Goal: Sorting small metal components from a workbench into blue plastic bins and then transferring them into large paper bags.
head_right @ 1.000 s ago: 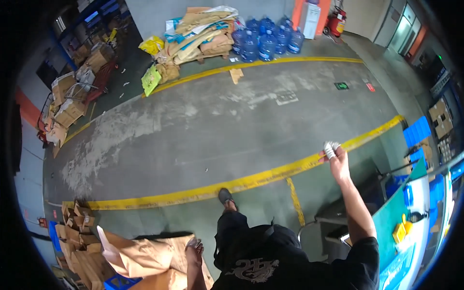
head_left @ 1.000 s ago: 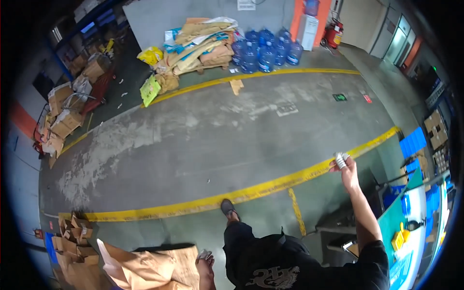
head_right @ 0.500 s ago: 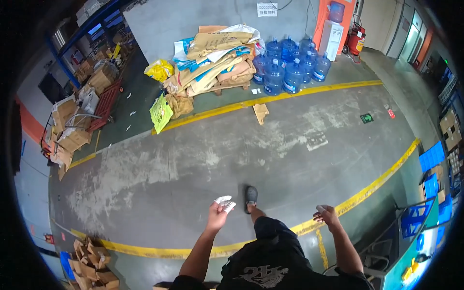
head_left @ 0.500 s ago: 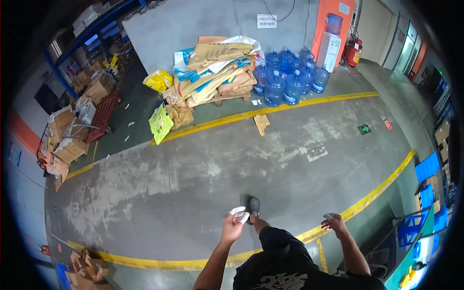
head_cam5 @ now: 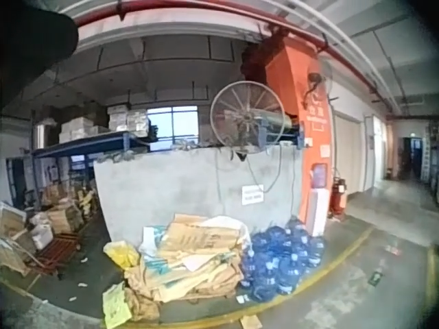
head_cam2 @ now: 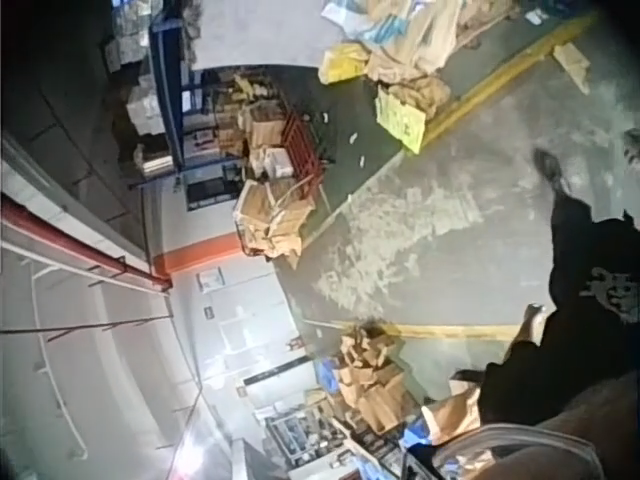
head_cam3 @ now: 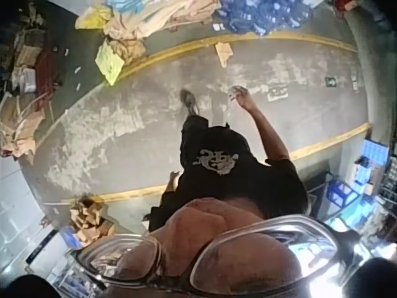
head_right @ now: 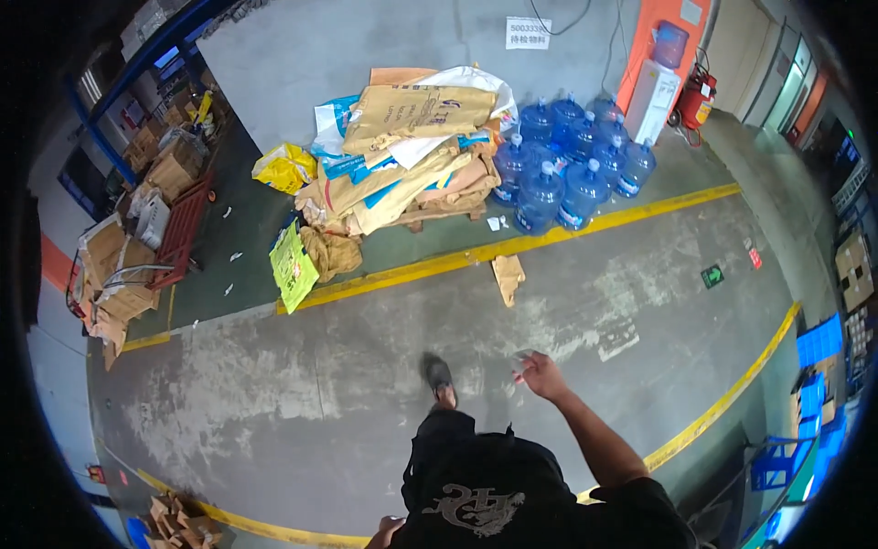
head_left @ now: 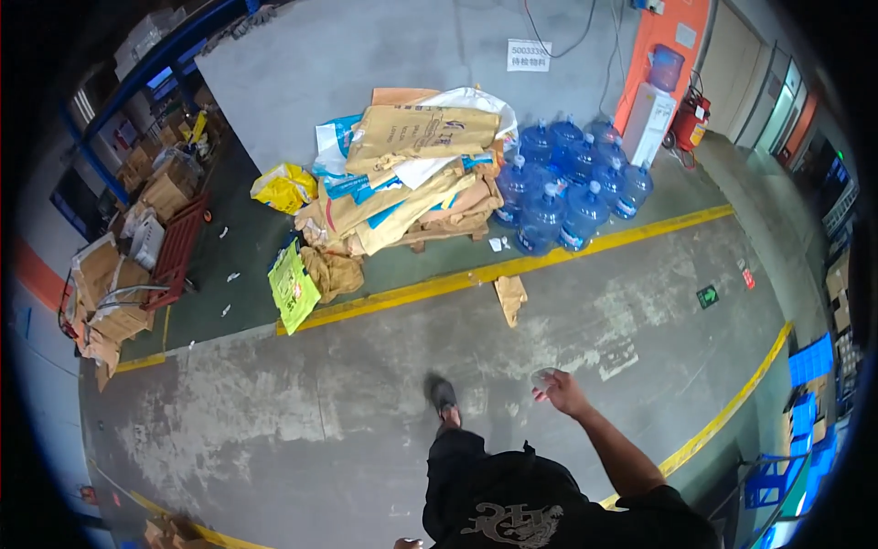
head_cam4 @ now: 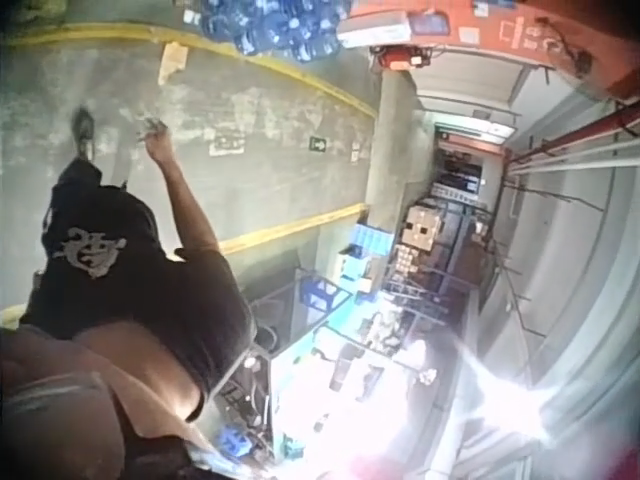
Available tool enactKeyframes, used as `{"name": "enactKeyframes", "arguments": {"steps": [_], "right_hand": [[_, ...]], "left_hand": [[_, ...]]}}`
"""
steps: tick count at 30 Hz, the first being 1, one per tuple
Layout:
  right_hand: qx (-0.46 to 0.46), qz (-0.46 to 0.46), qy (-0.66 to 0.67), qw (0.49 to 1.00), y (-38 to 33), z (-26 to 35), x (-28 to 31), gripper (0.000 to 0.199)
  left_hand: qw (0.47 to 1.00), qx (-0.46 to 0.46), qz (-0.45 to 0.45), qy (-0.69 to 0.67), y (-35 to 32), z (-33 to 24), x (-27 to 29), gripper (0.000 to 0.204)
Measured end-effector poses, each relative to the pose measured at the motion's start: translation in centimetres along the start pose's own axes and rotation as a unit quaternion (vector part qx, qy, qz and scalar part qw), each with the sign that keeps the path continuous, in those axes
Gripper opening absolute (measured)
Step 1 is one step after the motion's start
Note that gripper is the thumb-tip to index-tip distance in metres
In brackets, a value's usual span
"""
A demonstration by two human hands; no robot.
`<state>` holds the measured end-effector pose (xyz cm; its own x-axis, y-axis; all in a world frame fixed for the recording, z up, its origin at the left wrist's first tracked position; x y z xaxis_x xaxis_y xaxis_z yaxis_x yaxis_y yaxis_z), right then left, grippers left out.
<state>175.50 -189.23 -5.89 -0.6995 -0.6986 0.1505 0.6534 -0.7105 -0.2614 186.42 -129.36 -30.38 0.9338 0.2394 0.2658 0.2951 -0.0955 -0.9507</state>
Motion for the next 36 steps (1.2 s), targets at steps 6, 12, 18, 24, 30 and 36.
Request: {"name": "enactKeyframes", "arguments": {"steps": [6,12,18,24,30,36], "right_hand": [[-0.094,-0.013,0.034,0.995,15.3,1.5,-2.0,0.026],[-0.088,-0.116,0.044,0.988,28.3,7.8,5.0,0.028],[-0.234,-0.13,0.165,0.949,43.1,4.6,8.0,0.043],[-0.292,-0.046,0.427,0.854,65.4,-2.7,12.2,0.069],[-0.416,-0.027,0.317,0.852,79.3,0.4,12.0,0.064],[-0.4,-0.137,0.3,0.855,83.8,2.7,14.2,0.042]], "left_hand": [[0.976,-0.189,-0.022,0.111,14.9,-18.6,4.0,0.077],[0.892,-0.317,-0.26,0.189,15.1,-52.8,28.1,0.047],[0.831,-0.47,-0.296,-0.01,8.7,-73.5,41.4,0.025],[0.886,-0.38,-0.255,-0.075,16.2,-71.8,36.8,0.024],[0.949,-0.065,-0.235,-0.199,10.8,-70.4,29.0,0.041],[0.931,-0.038,-0.278,-0.233,8.6,-76.6,29.0,0.033]]}}
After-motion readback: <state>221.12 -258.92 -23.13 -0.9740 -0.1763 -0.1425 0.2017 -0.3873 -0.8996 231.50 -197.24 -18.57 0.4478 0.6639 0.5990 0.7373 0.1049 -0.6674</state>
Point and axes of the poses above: each hand's wrist, its own y-axis towards the middle knuckle, its own x-axis out of the back of the hand, z = x × y, the point moved 9 cm from there along y, towards the middle knuckle, and after that the axes turned 3 degrees about -y, right-handed, at the moved point
